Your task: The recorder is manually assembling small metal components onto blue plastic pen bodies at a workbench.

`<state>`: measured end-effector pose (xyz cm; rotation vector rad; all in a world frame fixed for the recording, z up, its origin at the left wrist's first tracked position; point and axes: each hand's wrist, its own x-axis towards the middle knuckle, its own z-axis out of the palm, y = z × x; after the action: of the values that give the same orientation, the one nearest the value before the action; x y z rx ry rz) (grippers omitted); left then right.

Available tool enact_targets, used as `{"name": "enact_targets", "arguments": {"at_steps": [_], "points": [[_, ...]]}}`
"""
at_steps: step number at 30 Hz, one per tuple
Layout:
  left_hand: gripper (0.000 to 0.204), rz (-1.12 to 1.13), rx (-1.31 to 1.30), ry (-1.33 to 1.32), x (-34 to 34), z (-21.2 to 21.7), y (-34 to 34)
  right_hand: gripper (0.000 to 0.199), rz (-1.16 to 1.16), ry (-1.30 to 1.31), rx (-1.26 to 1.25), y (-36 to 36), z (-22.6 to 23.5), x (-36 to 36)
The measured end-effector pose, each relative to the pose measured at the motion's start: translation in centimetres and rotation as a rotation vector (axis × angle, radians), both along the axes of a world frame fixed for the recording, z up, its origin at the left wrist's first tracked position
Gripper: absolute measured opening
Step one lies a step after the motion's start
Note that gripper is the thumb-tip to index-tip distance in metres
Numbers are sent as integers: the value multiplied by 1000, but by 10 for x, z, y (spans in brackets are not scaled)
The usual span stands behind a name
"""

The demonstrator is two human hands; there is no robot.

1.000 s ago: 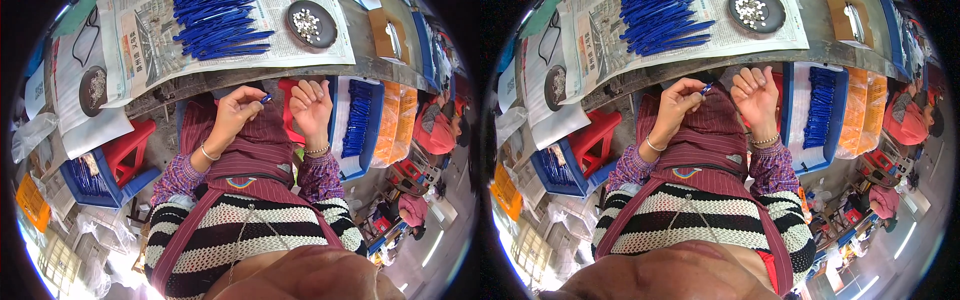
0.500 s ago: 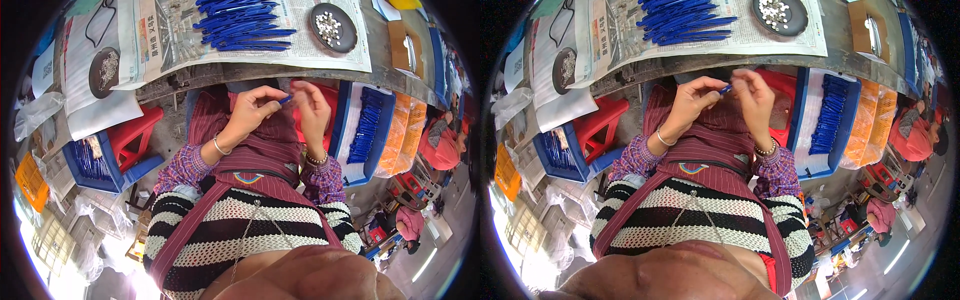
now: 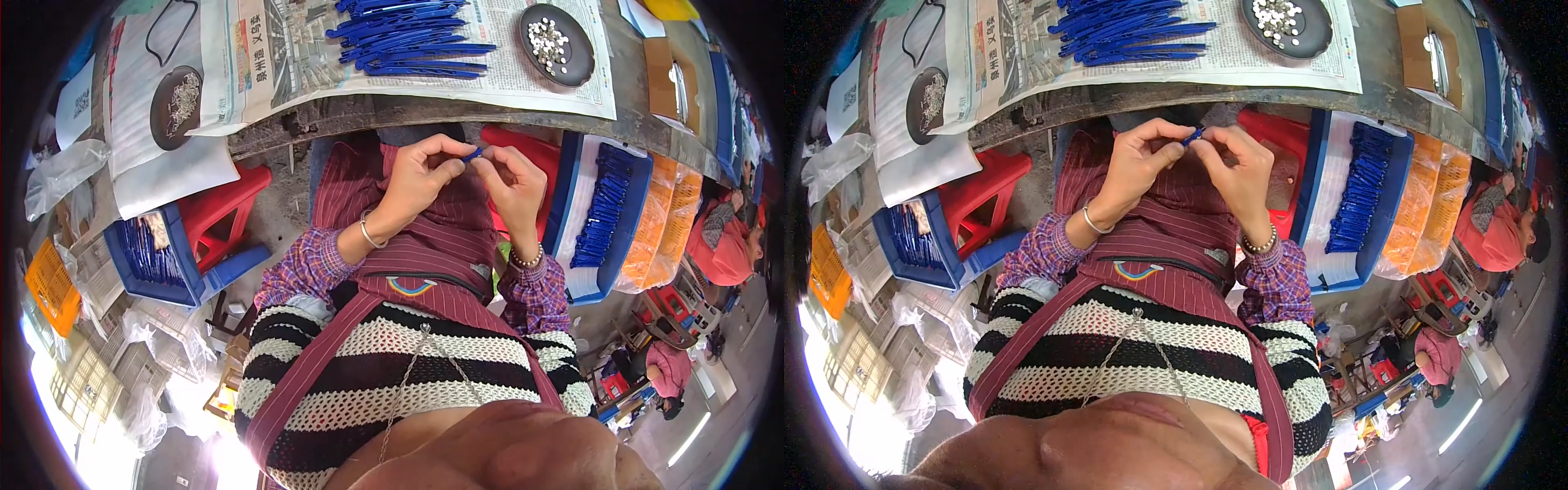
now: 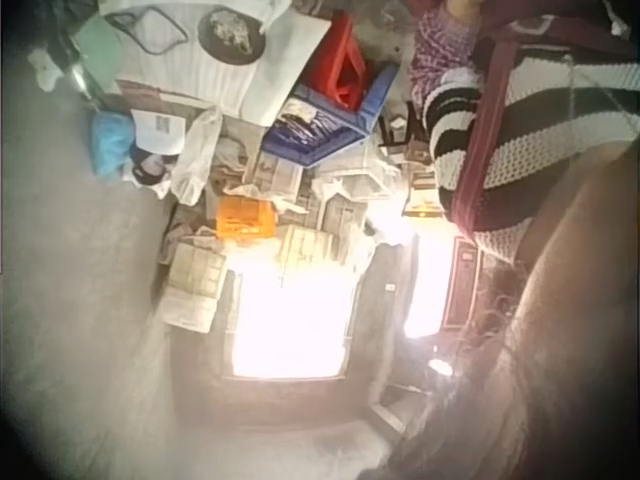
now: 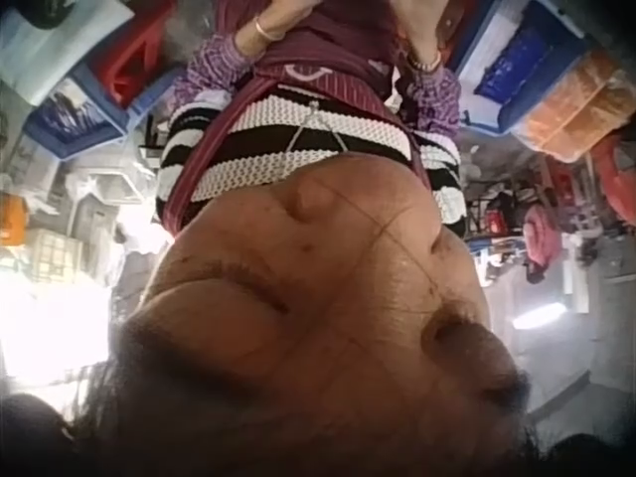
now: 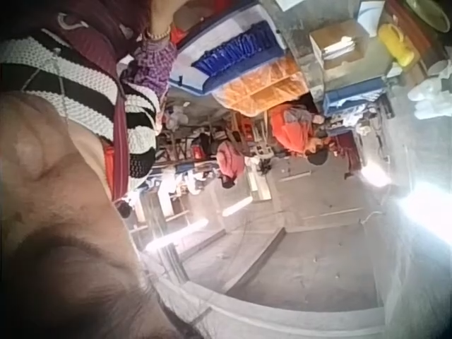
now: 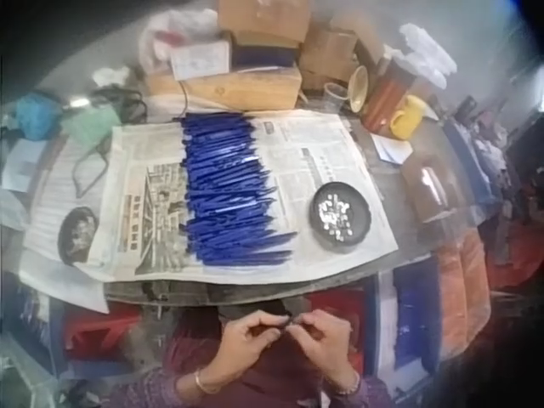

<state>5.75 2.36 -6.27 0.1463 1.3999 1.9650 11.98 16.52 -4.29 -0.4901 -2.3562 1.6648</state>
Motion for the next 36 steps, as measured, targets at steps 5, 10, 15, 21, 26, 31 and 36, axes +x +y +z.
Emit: {"name": "enact_targets", "arguments": {"at_steps": [5,10,15,21,26,31,36], "points": [[18,-36,61,-52,3,0,0,9,38,-156,-217,4,3,3],[19,8,52,6,4,-1,1,10,1,-38,-298,2,-5,2],[20,9,52,106,8,-6,2,8,119,-19,-33,9,2,4],[20,17,48,126,7,-8,0,10,118,-146,-323,7,1,1],[20,-4,16,217,4,-6,1,15,110,-240,-505,11,-4,5],[19,-45,-89,182,5,-1,6,16,-27,-323,-460,5,6,5],[30,-23,-173,151,8,6,-2,20,27,-98,-551,2,-12,2]]}}
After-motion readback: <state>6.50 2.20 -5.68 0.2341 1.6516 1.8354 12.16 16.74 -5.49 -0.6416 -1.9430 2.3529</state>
